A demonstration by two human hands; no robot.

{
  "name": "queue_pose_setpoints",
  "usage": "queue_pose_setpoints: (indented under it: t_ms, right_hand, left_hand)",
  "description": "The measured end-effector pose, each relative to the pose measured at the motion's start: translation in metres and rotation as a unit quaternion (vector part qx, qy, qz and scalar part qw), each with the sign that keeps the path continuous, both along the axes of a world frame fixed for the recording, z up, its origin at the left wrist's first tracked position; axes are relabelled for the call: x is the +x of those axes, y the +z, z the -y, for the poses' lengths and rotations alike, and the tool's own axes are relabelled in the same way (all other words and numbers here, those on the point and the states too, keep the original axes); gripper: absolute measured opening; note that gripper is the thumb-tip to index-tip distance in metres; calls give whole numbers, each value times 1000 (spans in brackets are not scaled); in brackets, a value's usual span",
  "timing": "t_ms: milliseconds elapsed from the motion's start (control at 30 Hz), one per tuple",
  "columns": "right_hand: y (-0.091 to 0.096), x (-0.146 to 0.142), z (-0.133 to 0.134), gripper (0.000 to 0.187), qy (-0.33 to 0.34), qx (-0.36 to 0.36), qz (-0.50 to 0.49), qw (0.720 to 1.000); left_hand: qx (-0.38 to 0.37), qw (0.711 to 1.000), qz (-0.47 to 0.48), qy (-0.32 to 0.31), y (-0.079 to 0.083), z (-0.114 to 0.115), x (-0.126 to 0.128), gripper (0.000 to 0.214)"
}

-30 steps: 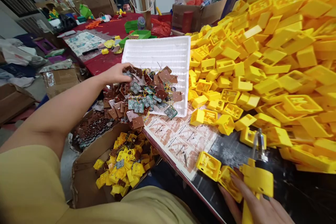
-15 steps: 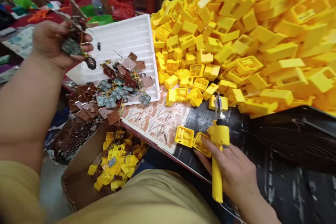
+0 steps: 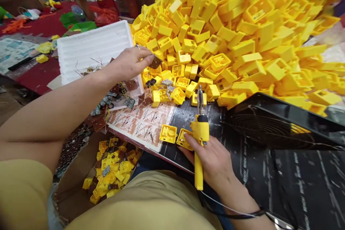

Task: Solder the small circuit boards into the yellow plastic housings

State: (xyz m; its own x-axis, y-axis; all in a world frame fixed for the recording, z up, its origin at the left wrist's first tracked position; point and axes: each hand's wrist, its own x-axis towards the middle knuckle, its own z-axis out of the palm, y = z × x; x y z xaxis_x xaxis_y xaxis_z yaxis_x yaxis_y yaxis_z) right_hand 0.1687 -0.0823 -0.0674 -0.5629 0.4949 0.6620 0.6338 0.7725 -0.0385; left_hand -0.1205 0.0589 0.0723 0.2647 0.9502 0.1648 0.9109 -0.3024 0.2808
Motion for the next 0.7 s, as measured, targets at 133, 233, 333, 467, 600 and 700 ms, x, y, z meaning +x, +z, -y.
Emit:
queue_pose_setpoints:
  t_ms: [133, 233, 333, 467, 600, 700]
  right_hand:
    - [0, 2, -1, 36, -4, -19, -8, 1000]
    - [-1, 5, -1, 41, -10, -43, -17, 999]
    - [2, 5, 3, 52, -21, -58, -49, 997]
    - [12, -3, 11, 55, -33, -89, -107, 990]
    - [20, -15, 13, 50, -37, -93, -105, 989]
    - [19, -27, 9, 49, -34, -110, -82, 990]
  left_hand:
    - [6, 974, 222, 51, 3, -5, 12, 31]
    - [-59, 894, 439, 64, 2, 1, 19, 11]
    - [-55, 826, 555, 79, 3, 9, 20, 14]
    - [-14, 854, 515, 75, -4, 2, 15, 17]
    - [-36, 885, 460, 58, -8, -9, 15, 28]
    - [26, 862, 505, 16, -1, -3, 15, 22]
